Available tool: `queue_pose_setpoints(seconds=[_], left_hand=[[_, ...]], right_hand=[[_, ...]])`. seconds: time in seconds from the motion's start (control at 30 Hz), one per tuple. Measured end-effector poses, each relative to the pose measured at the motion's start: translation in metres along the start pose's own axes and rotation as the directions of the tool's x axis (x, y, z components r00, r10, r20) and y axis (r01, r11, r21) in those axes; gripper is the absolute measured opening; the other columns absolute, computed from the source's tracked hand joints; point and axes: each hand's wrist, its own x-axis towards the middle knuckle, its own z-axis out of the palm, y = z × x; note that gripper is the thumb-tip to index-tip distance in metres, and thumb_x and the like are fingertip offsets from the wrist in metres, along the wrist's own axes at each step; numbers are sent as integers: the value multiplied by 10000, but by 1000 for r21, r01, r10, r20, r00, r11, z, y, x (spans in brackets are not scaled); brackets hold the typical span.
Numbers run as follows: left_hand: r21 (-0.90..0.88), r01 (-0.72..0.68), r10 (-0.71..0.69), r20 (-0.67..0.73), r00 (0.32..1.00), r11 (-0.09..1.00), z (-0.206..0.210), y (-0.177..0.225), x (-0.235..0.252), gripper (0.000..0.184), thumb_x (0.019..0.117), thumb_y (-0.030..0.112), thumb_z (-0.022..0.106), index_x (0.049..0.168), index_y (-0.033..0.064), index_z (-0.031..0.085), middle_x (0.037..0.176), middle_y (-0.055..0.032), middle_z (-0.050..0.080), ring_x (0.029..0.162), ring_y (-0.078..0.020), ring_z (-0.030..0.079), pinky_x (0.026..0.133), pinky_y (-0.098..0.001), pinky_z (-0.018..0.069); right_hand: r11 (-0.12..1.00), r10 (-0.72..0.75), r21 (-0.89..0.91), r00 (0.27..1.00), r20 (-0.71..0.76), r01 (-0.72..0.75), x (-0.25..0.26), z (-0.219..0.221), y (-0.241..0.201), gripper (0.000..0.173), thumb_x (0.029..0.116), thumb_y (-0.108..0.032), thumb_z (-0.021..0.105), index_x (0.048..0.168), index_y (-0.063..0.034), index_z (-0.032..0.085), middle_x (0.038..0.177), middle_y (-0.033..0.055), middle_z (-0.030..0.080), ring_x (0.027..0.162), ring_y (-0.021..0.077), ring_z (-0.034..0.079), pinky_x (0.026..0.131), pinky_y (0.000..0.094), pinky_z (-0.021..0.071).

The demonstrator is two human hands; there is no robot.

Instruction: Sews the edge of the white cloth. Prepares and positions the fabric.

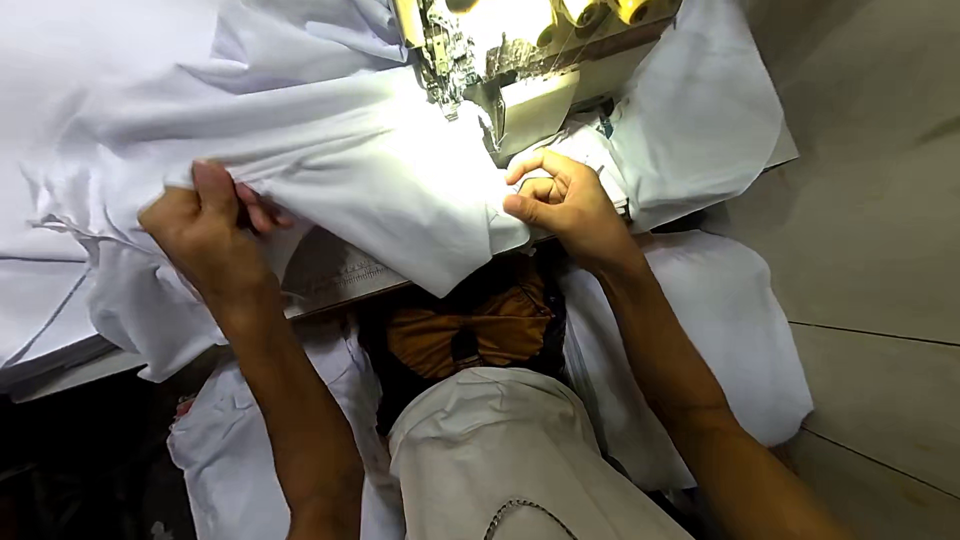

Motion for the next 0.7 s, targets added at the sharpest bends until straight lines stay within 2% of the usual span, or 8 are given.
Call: queue_pose_setpoints(seconds=[0.07,0.17,0.27,0.43,0.5,0.57,0.63,0.7], left_hand=[[48,83,-85,39,996,995,5,-2,29,358,1097,238,435,753,225,535,579,174,544,495,15,550,508,-189,510],[140,176,-195,135,972,974,7,-3,43,368,1108,289,415,777,202,549,582,157,557,494,9,563,505,-188,517],[170,185,-209,135,968,968,8,-6,40,371,1112,309,408,793,191,554,586,149,568,485,3,558,487,-191,501],[144,155,-175,143,974,977,8,-8,38,369,1112,305,419,792,192,563,596,149,573,492,14,550,477,-175,475],[163,146,-171,146,974,976,7,-9,38,366,1109,308,421,794,190,566,602,148,570,495,15,545,480,-176,470],[189,141,-170,147,974,972,8,-10,37,362,1109,314,415,806,185,565,609,149,565,498,19,540,484,-174,466],[201,129,-160,149,976,971,9,-9,35,365,1112,322,406,811,185,562,610,151,565,498,21,540,490,-175,471],[168,113,-139,151,979,979,10,-8,31,359,1114,320,400,837,177,577,637,150,591,529,19,570,518,-178,498]], right_hand=[[998,-46,-54,998,-40,44,-9,17,-2,253,976,-71,677,1183,-85,532,680,35,610,487,91,516,421,192,406],[993,-67,-105,988,-142,53,-10,36,9,259,991,-71,642,1249,-94,628,717,32,555,512,100,463,430,209,362],[986,-68,-162,972,-224,31,-10,49,14,229,1015,-75,587,1229,-85,668,772,40,577,529,95,463,439,212,368],[946,-142,-321,948,-284,46,-11,64,18,289,974,-108,687,1262,-89,680,825,45,587,563,108,452,478,244,377],[926,-186,-373,932,-311,60,-5,69,20,266,958,-130,715,1218,-74,706,848,40,619,598,90,475,520,236,393],[904,-233,-422,911,-341,73,6,73,24,226,934,-158,726,1136,-61,747,865,31,684,652,74,547,597,237,458],[909,-231,-408,914,-334,81,13,77,25,170,933,-154,714,1059,-46,752,845,37,669,680,95,569,633,266,483],[941,-173,-331,945,-277,75,19,80,24,92,925,-124,697,971,-51,728,779,21,619,652,87,537,611,263,458]])
